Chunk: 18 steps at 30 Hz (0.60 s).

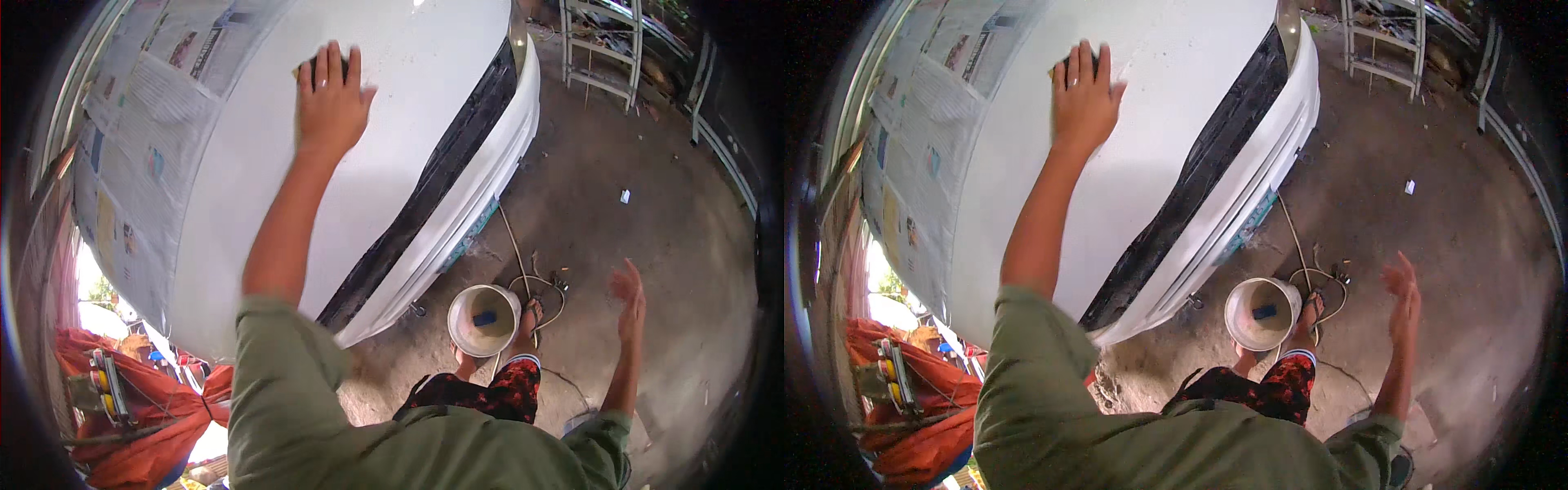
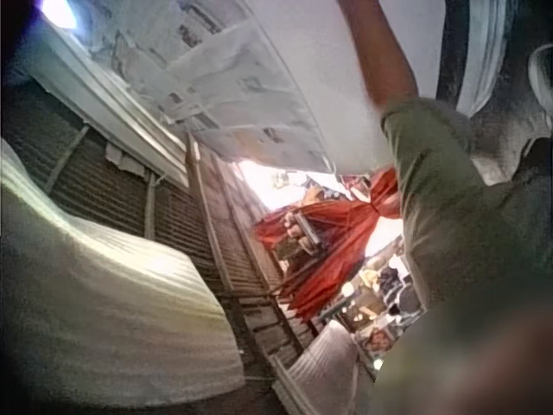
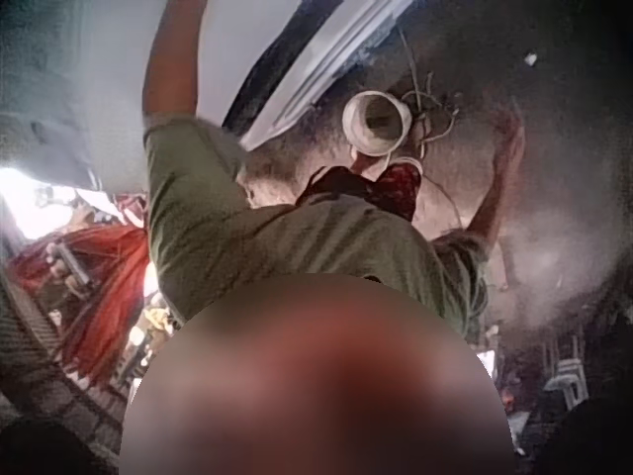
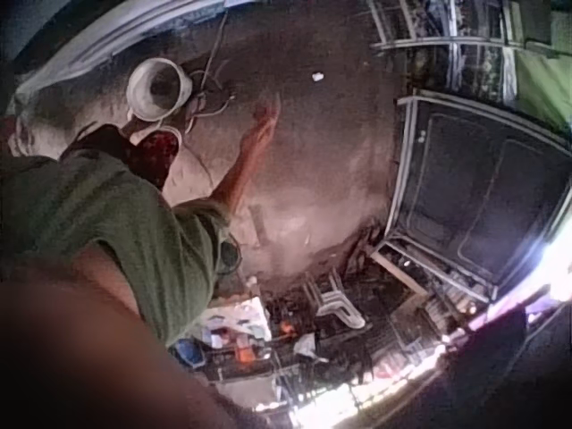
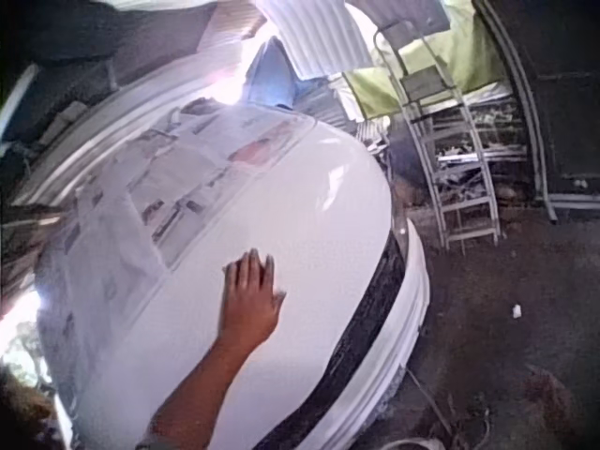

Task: Sanding the white car hood surface using wet sandpaper and a bucket of water.

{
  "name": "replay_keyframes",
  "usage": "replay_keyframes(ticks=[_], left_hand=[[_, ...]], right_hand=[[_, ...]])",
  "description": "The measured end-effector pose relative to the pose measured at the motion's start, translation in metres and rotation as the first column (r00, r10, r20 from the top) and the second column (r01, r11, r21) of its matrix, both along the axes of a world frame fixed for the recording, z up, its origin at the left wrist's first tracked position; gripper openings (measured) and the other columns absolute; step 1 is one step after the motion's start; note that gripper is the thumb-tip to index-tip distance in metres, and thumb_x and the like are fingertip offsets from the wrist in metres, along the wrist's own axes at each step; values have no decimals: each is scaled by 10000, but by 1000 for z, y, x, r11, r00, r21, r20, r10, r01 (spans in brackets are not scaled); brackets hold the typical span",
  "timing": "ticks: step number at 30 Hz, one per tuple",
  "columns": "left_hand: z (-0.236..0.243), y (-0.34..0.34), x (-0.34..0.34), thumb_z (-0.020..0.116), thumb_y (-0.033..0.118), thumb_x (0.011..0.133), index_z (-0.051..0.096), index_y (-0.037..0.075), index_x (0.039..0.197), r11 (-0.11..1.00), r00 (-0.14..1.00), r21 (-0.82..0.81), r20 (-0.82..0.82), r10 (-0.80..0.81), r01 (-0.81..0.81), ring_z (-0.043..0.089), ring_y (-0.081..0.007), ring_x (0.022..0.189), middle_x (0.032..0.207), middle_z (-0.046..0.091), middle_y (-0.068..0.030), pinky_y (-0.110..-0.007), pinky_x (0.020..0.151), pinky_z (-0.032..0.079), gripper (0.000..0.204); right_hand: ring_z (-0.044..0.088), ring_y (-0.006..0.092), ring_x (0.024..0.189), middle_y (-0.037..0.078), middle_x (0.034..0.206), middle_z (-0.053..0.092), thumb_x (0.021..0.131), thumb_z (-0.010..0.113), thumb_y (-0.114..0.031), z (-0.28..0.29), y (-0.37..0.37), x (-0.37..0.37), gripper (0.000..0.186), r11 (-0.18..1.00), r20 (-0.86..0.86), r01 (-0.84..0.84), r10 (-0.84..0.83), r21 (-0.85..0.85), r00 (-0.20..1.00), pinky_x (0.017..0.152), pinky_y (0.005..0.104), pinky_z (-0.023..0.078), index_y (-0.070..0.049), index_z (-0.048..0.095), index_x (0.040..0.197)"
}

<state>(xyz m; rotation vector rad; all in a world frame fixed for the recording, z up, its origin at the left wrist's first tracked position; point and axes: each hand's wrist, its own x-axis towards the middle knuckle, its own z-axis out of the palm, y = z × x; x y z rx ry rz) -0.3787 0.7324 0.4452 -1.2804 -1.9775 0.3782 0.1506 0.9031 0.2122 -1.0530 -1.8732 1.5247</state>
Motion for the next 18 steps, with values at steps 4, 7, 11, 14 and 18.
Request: replay_keyframes(ticks=[4, 7, 11, 14, 18], left_hand=[[-28, -101, 41, 658, 306, 867, 372, 19, 1448, 938, 939, -203, 143, 313, -282, 250, -432, 1404, 1468, 310, -326, -569, 1145, 159, 709], [-27, -102, 51, 682, 301, 847, 363, 13, 1452, 957, 950, -135, 148, 276, -257, 216, -456, 1411, 1484, 263, -345, -584, 1146, 132, 742], [-8, 53, 1, 555, 355, 937, 396, 29, 1435, 999, 998, 15, -45, 51, -50, 300, -407, 1381, 1463, 360, -284, -551, 1124, 207, 616], [-9, 80, -8, 556, 347, 936, 401, 28, 1431, 1000, 999, 9, -42, 19, -18, 313, -392, 1376, 1454, 384, -260, -529, 1120, 229, 608], [-23, -38, 25, 598, 342, 906, 399, 14, 1436, 985, 985, -83, 72, 158, -152, 269, -406, 1406, 1490, 315, -285, -557, 1156, 165, 655]], right_hand=[[579, 165, 902, 89, 1085, 651, 1009, 261, -587, -34, 10, 123, 689, 969, 170, 246, -238, -26, 956, 834, 320, 462, -74, 463, 1421], [583, 178, 908, 107, 1095, 652, 1004, 278, -591, -58, 8, 156, 687, 950, 159, 279, -257, -141, 953, 841, 329, 458, -79, 466, 1422], [579, 177, 890, 110, 1093, 654, 1002, 303, -590, -21, 29, 55, 668, 983, 128, 181, -178, -14, 976, 823, 329, 451, -100, 477, 1421], [568, 172, 885, 101, 1098, 648, 1006, 300, -587, -31, 42, 35, 657, 992, 47, 117, -115, -48, 992, 824, 333, 448, -106, 493, 1409], [527, 152, 860, 51, 973, 602, 1021, 277, -561, -67, 26, 94, 643, 960, 229, 230, -192, -157, 954, 817, 328, 438, -84, 515, 1381]])
